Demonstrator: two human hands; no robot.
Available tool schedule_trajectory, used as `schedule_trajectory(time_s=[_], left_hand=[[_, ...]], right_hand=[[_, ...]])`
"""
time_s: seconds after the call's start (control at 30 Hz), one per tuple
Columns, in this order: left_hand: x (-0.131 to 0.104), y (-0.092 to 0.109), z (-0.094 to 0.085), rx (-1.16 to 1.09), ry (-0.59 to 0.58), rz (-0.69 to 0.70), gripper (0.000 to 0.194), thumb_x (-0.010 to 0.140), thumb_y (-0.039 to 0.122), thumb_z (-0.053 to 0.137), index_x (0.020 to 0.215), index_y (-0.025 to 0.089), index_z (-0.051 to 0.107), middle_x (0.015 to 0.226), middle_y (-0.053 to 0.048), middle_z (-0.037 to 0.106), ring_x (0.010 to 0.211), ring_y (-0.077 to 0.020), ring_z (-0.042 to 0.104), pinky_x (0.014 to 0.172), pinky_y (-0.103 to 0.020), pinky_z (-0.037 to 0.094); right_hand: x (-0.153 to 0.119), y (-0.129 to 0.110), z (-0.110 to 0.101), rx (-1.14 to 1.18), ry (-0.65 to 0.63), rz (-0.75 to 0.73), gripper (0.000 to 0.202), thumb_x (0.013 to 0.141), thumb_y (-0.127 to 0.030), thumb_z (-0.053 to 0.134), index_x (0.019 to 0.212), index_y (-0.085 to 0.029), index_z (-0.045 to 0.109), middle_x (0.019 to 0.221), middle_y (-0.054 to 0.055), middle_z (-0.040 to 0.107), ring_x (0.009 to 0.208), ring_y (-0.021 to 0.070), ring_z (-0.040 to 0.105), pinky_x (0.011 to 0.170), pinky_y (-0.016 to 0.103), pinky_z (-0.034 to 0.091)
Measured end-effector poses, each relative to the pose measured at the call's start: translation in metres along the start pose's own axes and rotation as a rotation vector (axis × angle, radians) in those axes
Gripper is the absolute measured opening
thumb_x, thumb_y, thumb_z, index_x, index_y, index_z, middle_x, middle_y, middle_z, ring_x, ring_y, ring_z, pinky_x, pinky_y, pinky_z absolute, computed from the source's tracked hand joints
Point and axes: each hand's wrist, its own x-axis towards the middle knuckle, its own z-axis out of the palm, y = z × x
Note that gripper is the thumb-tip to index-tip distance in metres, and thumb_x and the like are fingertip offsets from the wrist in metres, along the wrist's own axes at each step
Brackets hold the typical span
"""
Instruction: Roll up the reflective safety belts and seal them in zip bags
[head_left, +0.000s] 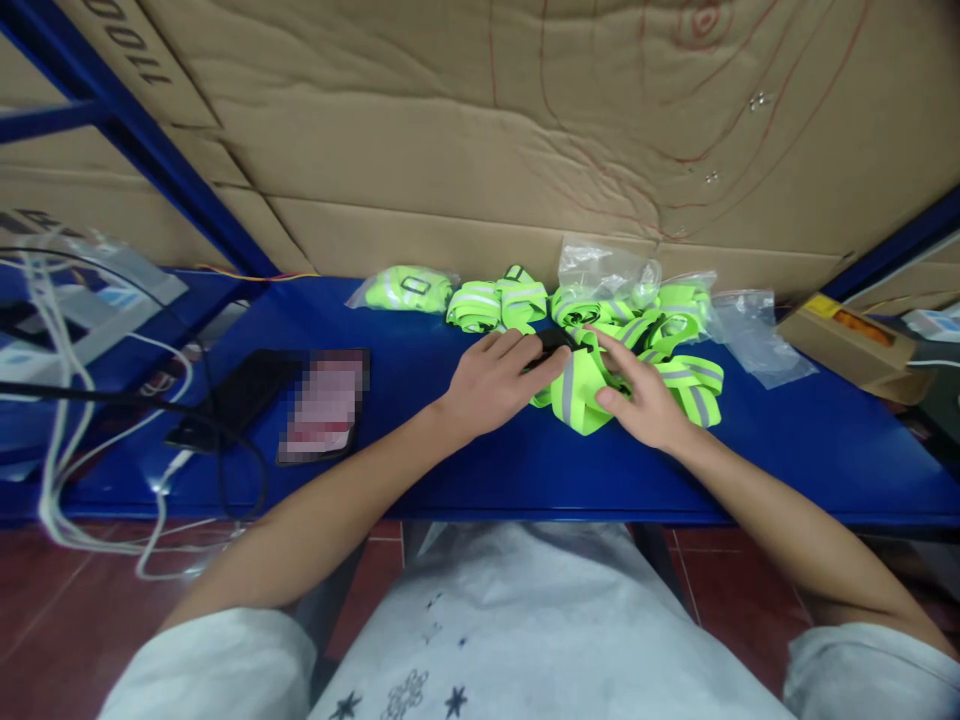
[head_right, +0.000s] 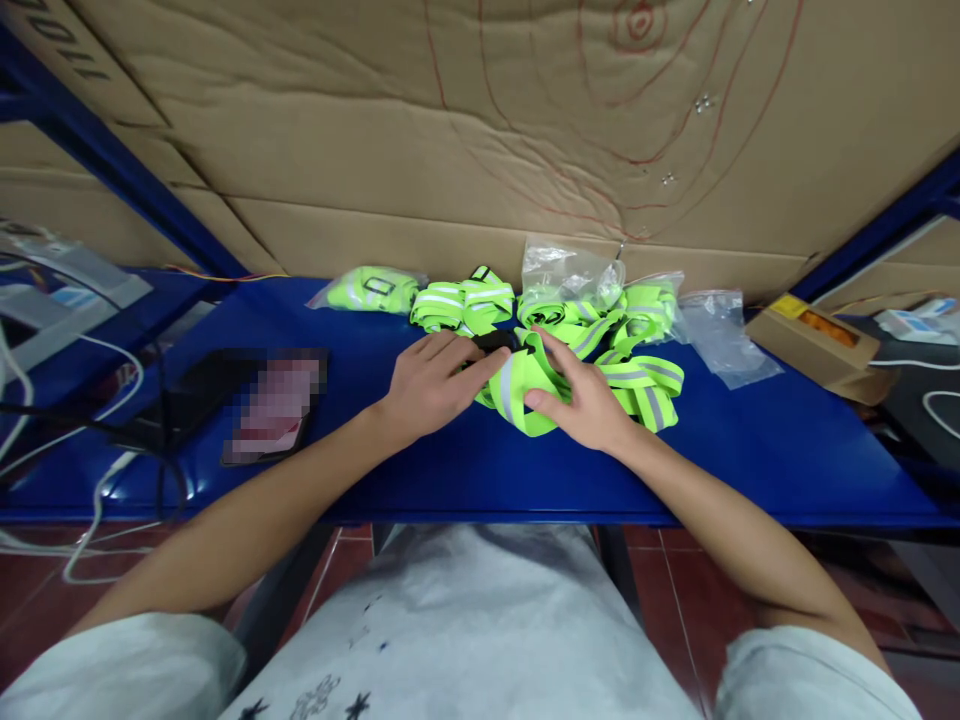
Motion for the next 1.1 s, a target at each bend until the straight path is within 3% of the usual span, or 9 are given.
schedule_trajectory(time_s=[0.1, 0.2, 0.33, 0.47, 0.6, 0.73, 0.83, 0.97, 1.1], left_hand=[[0.002, 0.004, -0.001, 0.024, 0.019, 0.079, 0.023, 0.099, 0.014, 0.059, 0.121, 0.020, 0.063, 0.083, -0.002, 0.067, 0.076, -0.0181, 0.061, 0.067, -0.034, 0.041], [0.004, 0.011, 0.001, -0.026, -0.017, 0.122, 0.020, 0.099, 0.015, 0.059, 0.118, 0.019, 0.063, 0.080, -0.002, 0.065, 0.076, -0.0183, 0.060, 0.069, -0.035, 0.040], [0.002, 0.016, 0.005, -0.233, -0.112, -0.009, 0.025, 0.101, 0.025, 0.059, 0.126, 0.022, 0.061, 0.098, -0.005, 0.069, 0.092, -0.0201, 0.064, 0.083, -0.037, 0.044], [0.000, 0.017, 0.008, -0.315, -0.118, -0.190, 0.054, 0.100, 0.046, 0.063, 0.143, 0.017, 0.051, 0.136, -0.017, 0.062, 0.124, -0.0291, 0.060, 0.102, -0.042, 0.045], [-0.001, 0.016, 0.009, -0.352, -0.260, -0.292, 0.063, 0.098, 0.052, 0.063, 0.147, 0.016, 0.047, 0.138, -0.018, 0.063, 0.129, -0.0317, 0.058, 0.107, -0.044, 0.043], [0.000, 0.016, 0.008, -0.355, -0.318, -0.358, 0.058, 0.095, 0.047, 0.068, 0.143, 0.018, 0.050, 0.135, -0.016, 0.064, 0.124, -0.0321, 0.060, 0.103, -0.044, 0.043], [0.002, 0.018, 0.005, -0.294, -0.315, -0.390, 0.060, 0.089, 0.047, 0.074, 0.138, 0.018, 0.054, 0.126, -0.015, 0.065, 0.116, -0.0334, 0.059, 0.099, -0.047, 0.042], [0.003, 0.018, 0.005, -0.219, -0.322, -0.355, 0.045, 0.085, 0.047, 0.079, 0.115, 0.018, 0.062, 0.111, -0.012, 0.065, 0.106, -0.0325, 0.059, 0.095, -0.047, 0.043], [0.002, 0.013, 0.005, -0.190, -0.298, -0.260, 0.028, 0.087, 0.034, 0.076, 0.105, 0.018, 0.061, 0.106, -0.011, 0.065, 0.104, -0.0302, 0.059, 0.090, -0.042, 0.046]], right_hand=[[0.002, -0.005, 0.004, -0.105, -0.046, 0.117, 0.067, 0.086, -0.084, 0.057, 0.079, -0.018, 0.062, 0.067, 0.003, 0.062, 0.065, 0.0197, 0.061, 0.060, 0.030, 0.041], [0.003, -0.002, 0.009, -0.101, -0.069, 0.137, 0.065, 0.089, -0.079, 0.057, 0.065, -0.020, 0.046, 0.056, -0.001, 0.049, 0.056, 0.0137, 0.047, 0.055, 0.028, 0.031], [0.003, 0.006, 0.007, -0.091, 0.023, 0.069, 0.046, 0.096, -0.058, 0.058, 0.072, -0.022, 0.043, 0.058, -0.002, 0.050, 0.054, 0.0138, 0.046, 0.056, 0.029, 0.033], [0.001, 0.010, 0.001, -0.085, 0.076, -0.023, 0.020, 0.097, -0.037, 0.056, 0.085, -0.021, 0.053, 0.070, 0.000, 0.060, 0.062, 0.0162, 0.054, 0.061, 0.030, 0.040], [0.001, 0.010, 0.003, -0.168, 0.075, -0.162, 0.031, 0.098, -0.034, 0.054, 0.073, -0.024, 0.041, 0.064, 0.000, 0.052, 0.063, 0.0180, 0.053, 0.062, 0.032, 0.042], [0.002, 0.010, 0.005, -0.197, 0.064, -0.217, 0.011, 0.097, -0.033, 0.056, 0.093, -0.023, 0.056, 0.085, 0.006, 0.068, 0.079, 0.0233, 0.064, 0.073, 0.036, 0.050], [0.003, 0.011, 0.000, -0.236, 0.094, -0.199, 0.028, 0.091, -0.030, 0.064, 0.118, -0.023, 0.059, 0.106, 0.008, 0.073, 0.093, 0.0261, 0.069, 0.082, 0.039, 0.052], [0.003, 0.013, -0.007, -0.274, 0.081, -0.224, 0.037, 0.089, -0.027, 0.068, 0.125, -0.023, 0.060, 0.113, 0.007, 0.073, 0.095, 0.0255, 0.069, 0.089, 0.040, 0.052], [0.003, 0.010, -0.010, -0.353, 0.003, -0.284, 0.064, 0.092, -0.045, 0.072, 0.148, -0.023, 0.050, 0.122, 0.012, 0.068, 0.105, 0.0298, 0.065, 0.096, 0.044, 0.049]])
